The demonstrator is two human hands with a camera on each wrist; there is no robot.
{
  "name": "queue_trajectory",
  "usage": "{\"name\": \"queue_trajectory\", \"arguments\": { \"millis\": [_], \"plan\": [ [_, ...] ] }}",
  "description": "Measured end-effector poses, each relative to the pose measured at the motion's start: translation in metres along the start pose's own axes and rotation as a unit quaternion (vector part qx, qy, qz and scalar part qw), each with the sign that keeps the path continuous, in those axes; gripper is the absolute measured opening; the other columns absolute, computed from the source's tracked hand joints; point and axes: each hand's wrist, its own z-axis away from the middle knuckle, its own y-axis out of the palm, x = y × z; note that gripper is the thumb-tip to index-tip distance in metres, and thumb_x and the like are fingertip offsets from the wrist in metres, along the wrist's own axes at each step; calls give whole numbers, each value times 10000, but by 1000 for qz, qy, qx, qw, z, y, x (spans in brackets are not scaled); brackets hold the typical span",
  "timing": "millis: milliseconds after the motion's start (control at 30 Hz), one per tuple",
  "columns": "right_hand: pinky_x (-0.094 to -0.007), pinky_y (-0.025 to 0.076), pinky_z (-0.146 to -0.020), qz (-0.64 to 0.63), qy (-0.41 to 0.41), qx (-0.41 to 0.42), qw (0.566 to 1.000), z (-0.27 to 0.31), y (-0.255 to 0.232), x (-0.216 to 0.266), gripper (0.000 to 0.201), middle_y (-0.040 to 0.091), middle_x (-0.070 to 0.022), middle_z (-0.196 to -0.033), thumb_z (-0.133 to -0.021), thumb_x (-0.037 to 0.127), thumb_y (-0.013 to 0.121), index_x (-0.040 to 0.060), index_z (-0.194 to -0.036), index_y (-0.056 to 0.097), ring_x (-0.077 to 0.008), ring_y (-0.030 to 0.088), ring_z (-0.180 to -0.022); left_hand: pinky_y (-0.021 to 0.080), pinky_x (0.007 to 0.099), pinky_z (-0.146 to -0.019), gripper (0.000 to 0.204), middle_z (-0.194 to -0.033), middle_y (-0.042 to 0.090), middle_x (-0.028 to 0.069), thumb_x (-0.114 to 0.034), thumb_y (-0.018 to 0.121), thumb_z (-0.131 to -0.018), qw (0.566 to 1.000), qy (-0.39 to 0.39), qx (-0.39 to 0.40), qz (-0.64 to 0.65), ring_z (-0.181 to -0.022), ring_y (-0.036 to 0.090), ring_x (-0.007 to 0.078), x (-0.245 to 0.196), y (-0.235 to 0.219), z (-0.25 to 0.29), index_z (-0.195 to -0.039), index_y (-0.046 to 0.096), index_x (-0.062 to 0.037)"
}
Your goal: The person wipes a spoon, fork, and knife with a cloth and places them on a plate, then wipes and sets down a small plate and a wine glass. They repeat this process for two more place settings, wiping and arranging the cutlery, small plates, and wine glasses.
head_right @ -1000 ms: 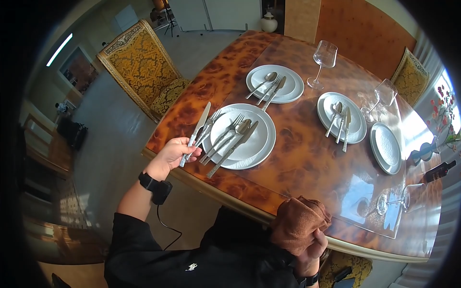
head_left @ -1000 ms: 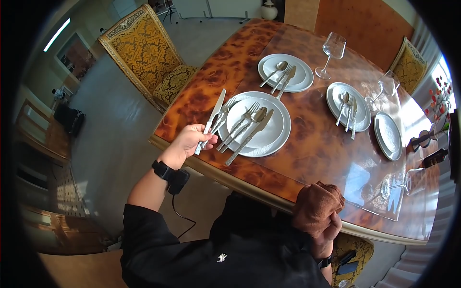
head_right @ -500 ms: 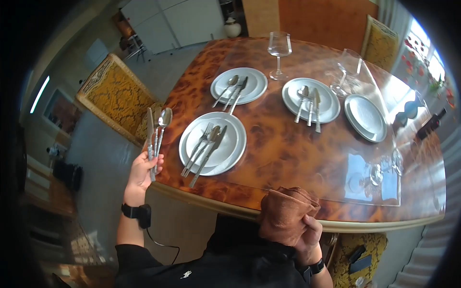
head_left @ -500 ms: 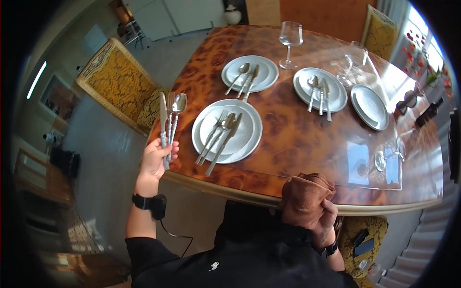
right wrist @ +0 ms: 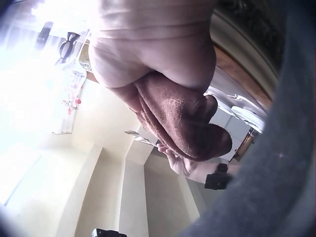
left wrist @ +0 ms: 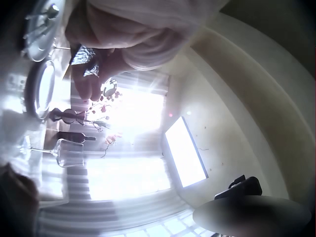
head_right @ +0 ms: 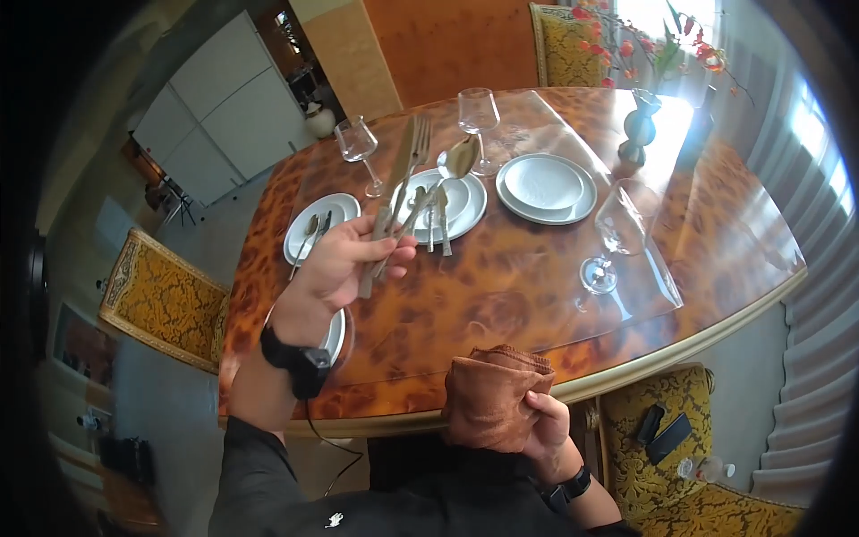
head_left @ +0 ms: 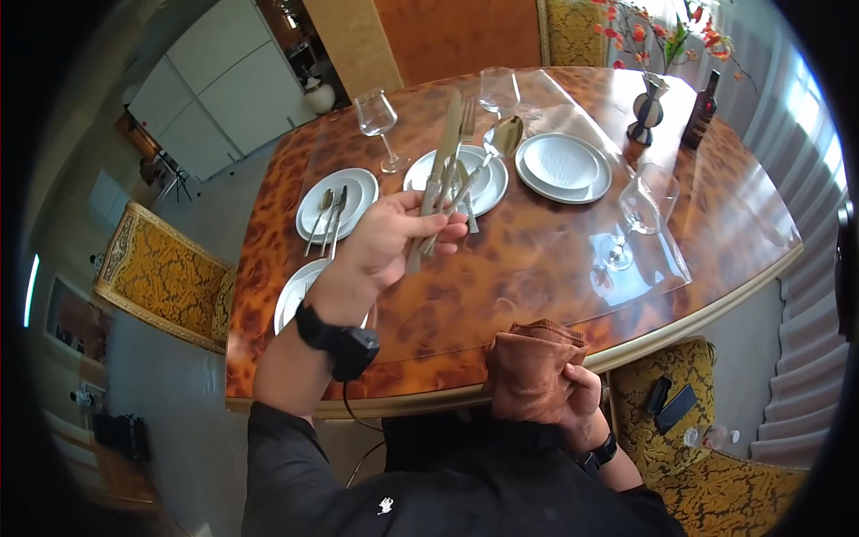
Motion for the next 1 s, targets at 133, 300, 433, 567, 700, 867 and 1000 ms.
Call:
{"name": "queue_trajectory", "arguments": {
  "millis": [133,300,433,567,700,867,1000],
  "plan": [
    [-537,398,-1071,4,-61,-23,998,29,-12,27,617,502,-229,-1366,-846,197,595,-31,-1388,407,-379,503,-1257,593,376,-761,185,-1045,658,169,27,569,-909,999,-43,7,28,-934,674,225,30,51,-110,-1093,577,45],
    [-515,398,-1077,12,-136,-56,989,59,-25,51,618,505,-224,-1362,-838,186,585,-21,-1391,401,-380,505,-1252,606,369,-755,199,-1057,644,153,40,523,-927,993,-117,-19,12,-929,669,225,84,85,-213,-1124,538,61],
    [-518,386,-1085,-3,-165,-61,984,71,-29,61,618,504,-222,-1361,-836,182,583,-16,-1392,400,-382,497,-1259,601,341,-666,167,-1008,647,158,49,523,-925,981,-179,-55,40,-832,656,221,110,98,-258,-1086,563,70],
    [-525,372,-1093,-28,-171,-62,983,78,-39,67,617,493,-226,-1376,-841,176,578,-20,-1396,394,-387,485,-1271,585,311,-647,152,-988,653,143,36,549,-918,976,-199,-81,28,-809,634,206,131,94,-292,-1067,568,57],
    [-529,364,-1097,-35,-168,-62,983,80,-46,75,610,487,-228,-1385,-847,171,574,-22,-1397,393,-392,481,-1276,569,285,-625,138,-928,674,105,5,554,-931,971,-214,-104,15,-797,638,168,140,92,-301,-1059,591,43],
    [-519,370,-1094,-49,-157,-59,985,76,-50,84,598,502,-223,-1372,-844,150,578,-28,-1387,403,-386,492,-1266,572,308,-669,184,-989,655,109,31,507,-934,975,-202,-92,10,-848,645,184,145,89,-297,-1107,569,34],
    [-499,382,-1090,-59,-161,-63,983,74,-55,87,580,519,-211,-1357,-841,107,577,-36,-1377,409,-369,508,-1250,598,311,-713,174,-1011,652,110,19,509,-943,974,-205,-92,30,-873,649,183,148,91,-300,-1102,576,38]
  ]
}}
